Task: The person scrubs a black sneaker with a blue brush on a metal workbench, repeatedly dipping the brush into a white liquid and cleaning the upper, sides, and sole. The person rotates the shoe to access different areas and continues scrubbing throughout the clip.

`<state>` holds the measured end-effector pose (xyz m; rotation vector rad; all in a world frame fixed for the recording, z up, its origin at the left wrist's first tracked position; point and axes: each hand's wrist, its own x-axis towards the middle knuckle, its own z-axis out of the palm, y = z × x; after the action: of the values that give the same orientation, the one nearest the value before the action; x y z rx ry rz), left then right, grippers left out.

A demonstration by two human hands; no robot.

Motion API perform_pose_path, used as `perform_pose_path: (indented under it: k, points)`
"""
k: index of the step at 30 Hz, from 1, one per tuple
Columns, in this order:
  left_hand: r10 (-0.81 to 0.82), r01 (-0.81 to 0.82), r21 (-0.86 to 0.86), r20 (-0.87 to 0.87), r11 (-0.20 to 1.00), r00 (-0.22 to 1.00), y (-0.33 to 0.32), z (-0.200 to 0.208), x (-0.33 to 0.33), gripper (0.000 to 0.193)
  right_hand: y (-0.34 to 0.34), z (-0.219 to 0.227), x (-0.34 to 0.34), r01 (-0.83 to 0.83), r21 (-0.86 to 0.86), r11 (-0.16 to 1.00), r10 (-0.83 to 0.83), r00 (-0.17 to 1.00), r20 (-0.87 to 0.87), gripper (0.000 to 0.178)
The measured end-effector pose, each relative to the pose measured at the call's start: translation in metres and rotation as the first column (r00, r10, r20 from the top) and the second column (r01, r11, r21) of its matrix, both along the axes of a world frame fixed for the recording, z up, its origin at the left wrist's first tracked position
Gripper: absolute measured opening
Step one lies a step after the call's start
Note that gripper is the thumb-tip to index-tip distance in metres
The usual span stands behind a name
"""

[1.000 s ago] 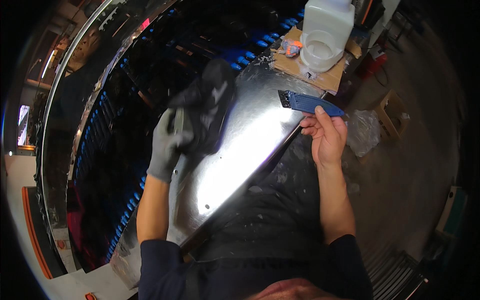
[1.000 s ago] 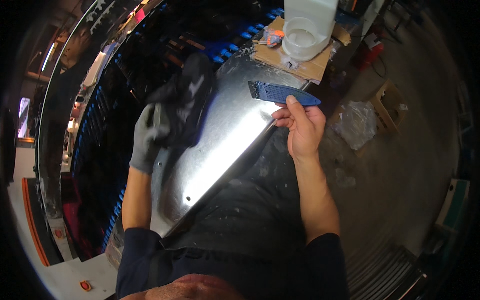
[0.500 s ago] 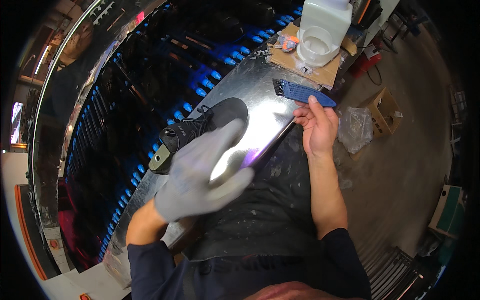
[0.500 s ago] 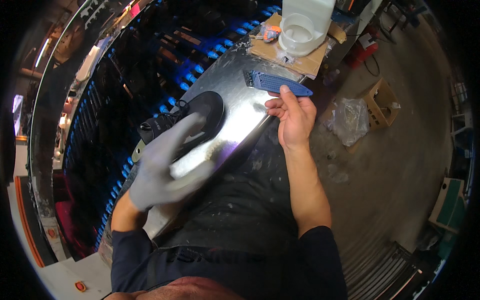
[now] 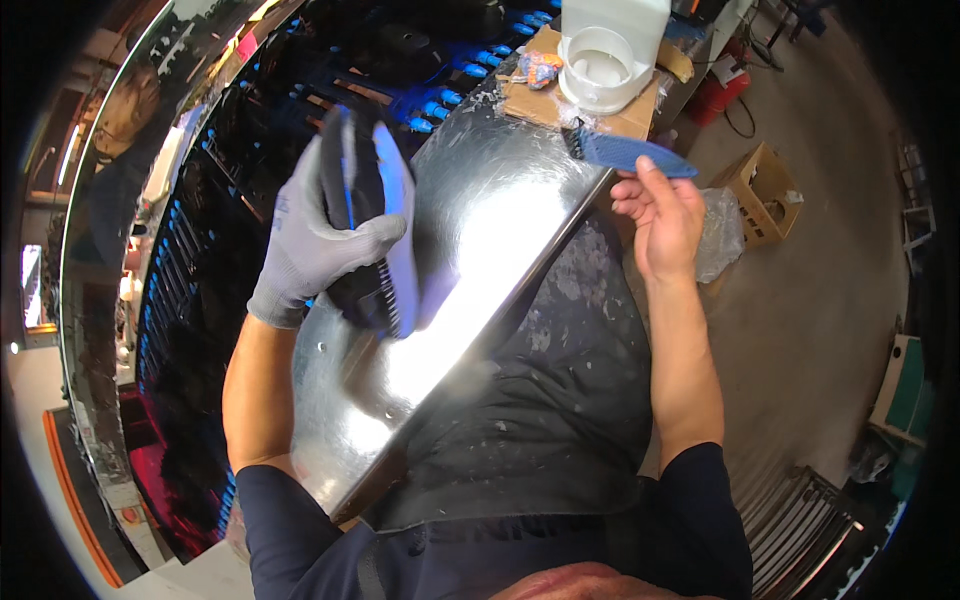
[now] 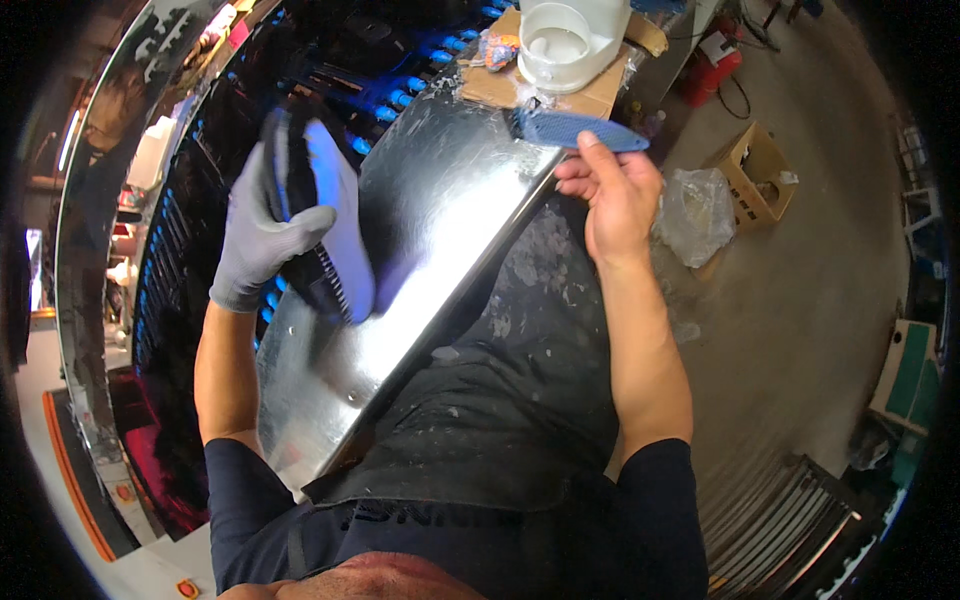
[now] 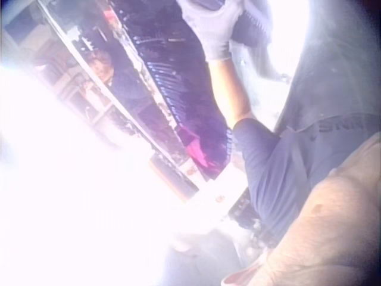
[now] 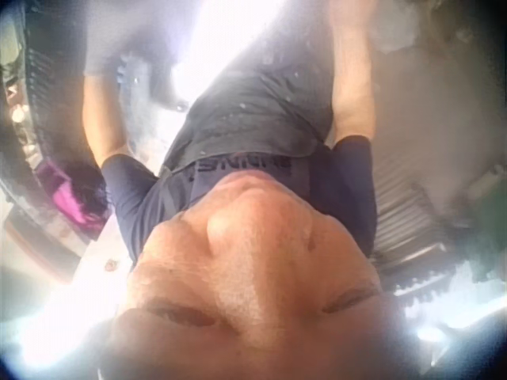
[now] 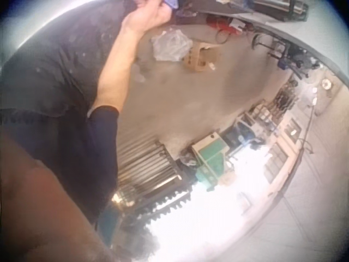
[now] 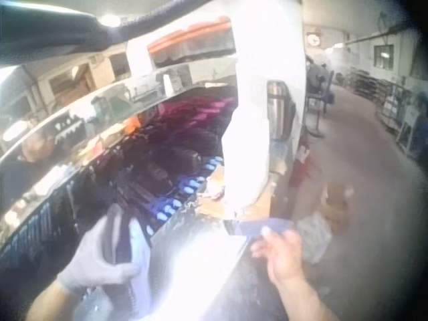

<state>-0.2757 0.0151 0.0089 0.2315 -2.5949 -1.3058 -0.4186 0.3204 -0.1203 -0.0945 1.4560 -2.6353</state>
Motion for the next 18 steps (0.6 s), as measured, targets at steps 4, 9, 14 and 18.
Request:
perform_pose_path:
  k: [4, 9, 14, 18]
  points:
    - [-0.065, -0.094, -0.207, -0.65, 0.974, 0.757, 0.02, -0.03, -0.002, 0.106, 0.009, 0.03, -0.053, 0.128, 0.237, 0.963, -0.069, 0.967, -0.245, 0.021]
    - [-0.09, -0.149, -0.605, -0.347, 0.782, 0.933, 0.047, -0.039, 0.036, 0.088, 0.002, 0.07, -0.104, 0.302, 0.513, 0.804, -0.003, 0.864, -0.504, 0.022]
    - [-0.264, 0.009, -0.645, -0.299, 0.764, 0.917, 0.02, -0.045, 0.064, 0.081, 0.0, 0.08, -0.149, 0.402, 0.827, 0.394, 0.255, 0.816, -0.518, 0.033]
    - [-0.198, -0.002, -0.584, -0.278, 0.811, 0.94, 0.009, -0.085, 0.096, 0.102, -0.026, 0.101, -0.153, 0.491, 0.851, 0.186, 0.485, 0.708, -0.514, 0.032]
